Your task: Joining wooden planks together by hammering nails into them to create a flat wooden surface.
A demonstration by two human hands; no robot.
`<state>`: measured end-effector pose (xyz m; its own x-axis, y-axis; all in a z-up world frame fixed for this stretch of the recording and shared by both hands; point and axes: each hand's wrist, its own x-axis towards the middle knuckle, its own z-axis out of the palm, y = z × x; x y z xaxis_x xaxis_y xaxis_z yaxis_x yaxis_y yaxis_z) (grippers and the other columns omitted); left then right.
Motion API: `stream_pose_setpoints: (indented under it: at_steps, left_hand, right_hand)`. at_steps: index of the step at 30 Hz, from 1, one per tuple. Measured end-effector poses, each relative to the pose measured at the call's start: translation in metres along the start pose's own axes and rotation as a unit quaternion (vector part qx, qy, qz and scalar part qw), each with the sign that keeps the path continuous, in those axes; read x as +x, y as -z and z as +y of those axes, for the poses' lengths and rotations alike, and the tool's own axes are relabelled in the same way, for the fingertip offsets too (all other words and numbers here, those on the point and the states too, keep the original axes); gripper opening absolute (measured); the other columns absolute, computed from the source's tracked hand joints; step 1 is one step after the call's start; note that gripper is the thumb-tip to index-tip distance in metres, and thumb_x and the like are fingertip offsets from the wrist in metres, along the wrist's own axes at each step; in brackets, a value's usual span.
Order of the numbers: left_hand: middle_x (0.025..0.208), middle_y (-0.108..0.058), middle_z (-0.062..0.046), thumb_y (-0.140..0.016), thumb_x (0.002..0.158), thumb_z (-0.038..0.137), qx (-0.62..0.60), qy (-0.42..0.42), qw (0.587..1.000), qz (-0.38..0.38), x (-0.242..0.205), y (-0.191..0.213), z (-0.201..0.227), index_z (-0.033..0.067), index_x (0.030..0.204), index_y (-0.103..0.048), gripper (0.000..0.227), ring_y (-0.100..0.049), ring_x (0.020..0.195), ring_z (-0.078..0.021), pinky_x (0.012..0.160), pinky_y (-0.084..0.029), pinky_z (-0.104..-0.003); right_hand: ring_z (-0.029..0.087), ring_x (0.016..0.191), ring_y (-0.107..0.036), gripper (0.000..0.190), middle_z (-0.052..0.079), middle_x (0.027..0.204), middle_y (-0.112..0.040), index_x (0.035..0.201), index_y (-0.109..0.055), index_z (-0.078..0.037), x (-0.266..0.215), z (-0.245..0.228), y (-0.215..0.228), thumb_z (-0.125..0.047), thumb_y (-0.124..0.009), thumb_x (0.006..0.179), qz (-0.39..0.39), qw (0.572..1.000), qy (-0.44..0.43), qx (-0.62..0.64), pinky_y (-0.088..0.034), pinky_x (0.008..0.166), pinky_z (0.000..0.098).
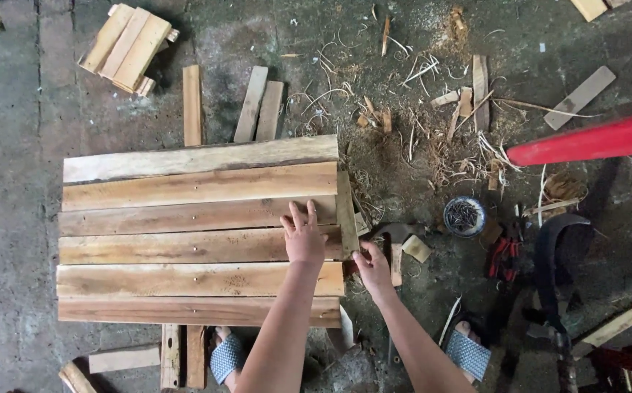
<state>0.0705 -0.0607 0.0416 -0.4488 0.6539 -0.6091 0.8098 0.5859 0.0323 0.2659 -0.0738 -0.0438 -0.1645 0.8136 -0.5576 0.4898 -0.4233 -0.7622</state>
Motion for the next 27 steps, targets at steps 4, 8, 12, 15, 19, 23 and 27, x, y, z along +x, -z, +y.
stream_pose_setpoints:
  at_steps: [4, 8, 12, 15, 19, 23, 27]
  left_hand:
    - [0.171, -0.003, -0.020, -0.071, 0.093, 0.045, -0.001, 0.005, 1.000, 0.000, 0.009, -0.008, 0.003, 0.0247, 0.167, -0.008, 0.100, -0.016, 0.152, -0.0517, 0.120, -0.036, -0.047]
    - [0.171, -0.003, -0.020, -0.074, 0.092, 0.041, -0.033, 0.014, 0.999, 0.002, 0.002, 0.000, 0.006, 0.0232, 0.167, -0.011, 0.100, -0.015, 0.151, -0.0536, 0.119, -0.038, -0.046]
    - [0.170, -0.002, -0.020, -0.076, 0.091, 0.037, -0.062, 0.009, 0.998, 0.000, -0.007, 0.013, 0.007, 0.0229, 0.167, -0.012, 0.100, -0.012, 0.151, -0.0556, 0.120, -0.039, -0.047]
    - [0.171, -0.004, -0.018, -0.075, 0.091, 0.039, -0.061, 0.006, 0.998, 0.007, 0.002, 0.003, 0.002, 0.0255, 0.167, -0.012, 0.099, -0.013, 0.152, -0.0529, 0.119, -0.038, -0.048]
    - [0.172, -0.005, -0.017, -0.074, 0.092, 0.040, -0.059, 0.003, 0.998, 0.003, -0.002, 0.002, 0.003, 0.0256, 0.167, -0.012, 0.098, -0.013, 0.153, -0.0514, 0.120, -0.036, -0.048]
    - [0.172, 0.002, -0.014, -0.071, 0.094, 0.039, -0.085, 0.003, 0.996, 0.000, -0.006, 0.011, 0.001, 0.0113, 0.165, 0.000, 0.104, -0.008, 0.154, -0.0491, 0.125, -0.026, -0.047]
    - [0.172, 0.012, -0.012, -0.065, 0.099, 0.035, -0.113, -0.005, 0.993, -0.024, -0.014, 0.026, -0.002, 0.0052, 0.162, 0.009, 0.102, -0.001, 0.155, -0.0478, 0.127, -0.015, -0.052]
  right_hand:
    - [0.038, 0.119, -0.065, 0.043, 0.024, 0.131, -0.063, 0.132, -0.066, -0.007, -0.004, -0.001, -0.002, -0.025, -0.071, 0.094, 0.025, 0.999, -0.007, 0.029, -0.060, 0.092, 0.0443]
    - [0.040, 0.122, -0.064, 0.046, 0.024, 0.133, -0.062, 0.133, -0.062, -0.007, -0.005, -0.001, 0.001, -0.034, -0.068, 0.096, 0.009, 1.000, -0.026, -0.013, -0.058, 0.098, 0.0454]
    - [0.033, 0.115, -0.068, 0.053, 0.012, 0.114, -0.069, 0.133, -0.061, -0.015, -0.007, 0.009, 0.008, -0.054, -0.063, 0.097, 0.000, 0.992, -0.011, -0.124, -0.060, 0.095, 0.0443]
    - [0.034, 0.100, -0.073, 0.039, 0.012, 0.103, -0.072, 0.128, -0.062, -0.015, -0.048, -0.040, 0.029, -0.044, -0.056, 0.103, 0.083, 0.972, 0.059, -0.212, -0.060, 0.088, 0.0471]
    - [0.035, 0.087, -0.073, 0.030, 0.012, 0.088, -0.068, 0.110, -0.064, -0.012, -0.045, 0.017, 0.060, -0.040, -0.063, 0.101, 0.173, 0.930, 0.109, -0.307, -0.061, 0.074, 0.0427]
    - [0.028, 0.090, -0.071, 0.041, 0.006, 0.098, -0.065, 0.114, -0.055, -0.015, -0.048, 0.057, 0.060, -0.039, -0.077, 0.090, 0.091, 0.945, 0.069, -0.306, -0.058, 0.068, 0.0414]
    - [0.031, 0.099, -0.072, 0.055, 0.009, 0.117, -0.070, 0.124, -0.048, -0.016, -0.038, 0.064, 0.065, -0.029, -0.082, 0.084, 0.081, 0.954, -0.049, -0.285, -0.057, 0.072, 0.0466]
